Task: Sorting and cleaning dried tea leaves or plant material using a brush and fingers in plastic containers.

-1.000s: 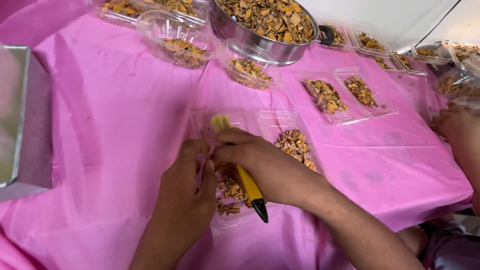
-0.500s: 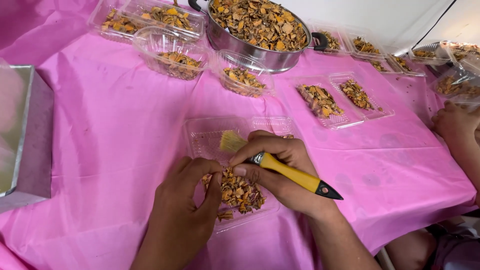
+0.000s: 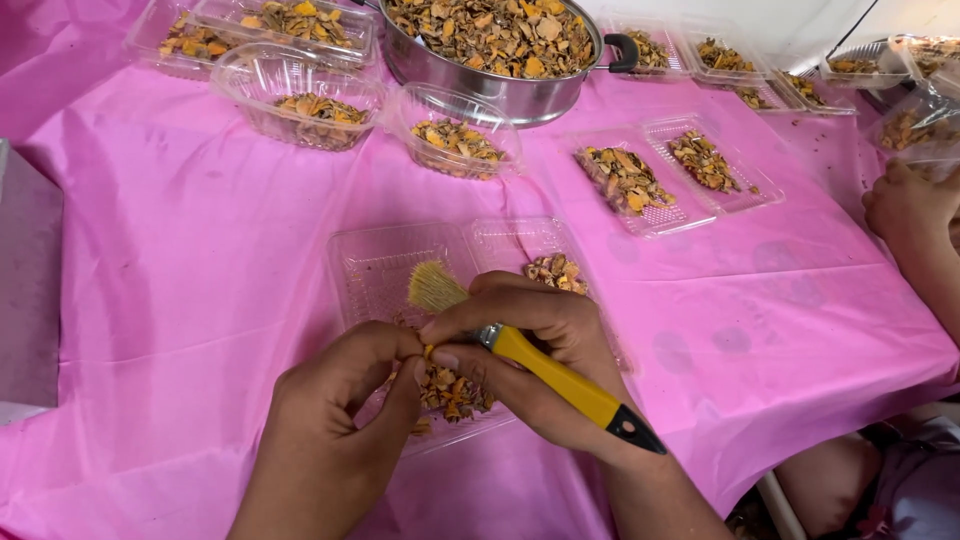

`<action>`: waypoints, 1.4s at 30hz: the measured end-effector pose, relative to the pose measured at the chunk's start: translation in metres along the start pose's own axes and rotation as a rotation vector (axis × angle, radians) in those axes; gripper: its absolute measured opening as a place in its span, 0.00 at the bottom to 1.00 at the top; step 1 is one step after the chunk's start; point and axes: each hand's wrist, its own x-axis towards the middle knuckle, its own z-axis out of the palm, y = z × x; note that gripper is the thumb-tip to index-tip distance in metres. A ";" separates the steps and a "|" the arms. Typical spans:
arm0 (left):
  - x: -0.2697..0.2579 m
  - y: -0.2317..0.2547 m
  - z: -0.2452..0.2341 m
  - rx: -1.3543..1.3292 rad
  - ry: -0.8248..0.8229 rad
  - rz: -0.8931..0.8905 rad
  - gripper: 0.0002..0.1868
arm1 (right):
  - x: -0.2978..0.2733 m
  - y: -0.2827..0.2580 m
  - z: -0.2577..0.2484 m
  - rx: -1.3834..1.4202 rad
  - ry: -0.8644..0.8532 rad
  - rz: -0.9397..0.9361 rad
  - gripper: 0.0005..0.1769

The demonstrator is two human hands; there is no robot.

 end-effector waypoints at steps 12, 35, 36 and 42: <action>0.001 0.004 -0.004 -0.208 0.172 -0.206 0.06 | -0.027 -0.011 0.016 -0.278 -0.005 -0.125 0.10; -0.003 -0.006 -0.018 -0.325 0.033 -0.057 0.04 | 0.010 -0.002 0.024 -0.364 -0.006 -0.374 0.07; -0.003 -0.004 -0.019 -0.232 0.051 0.030 0.03 | 0.010 -0.003 0.022 -0.315 -0.008 -0.300 0.07; -0.002 0.001 -0.014 -0.023 0.047 0.119 0.05 | 0.007 -0.006 0.019 -0.098 -0.044 -0.061 0.03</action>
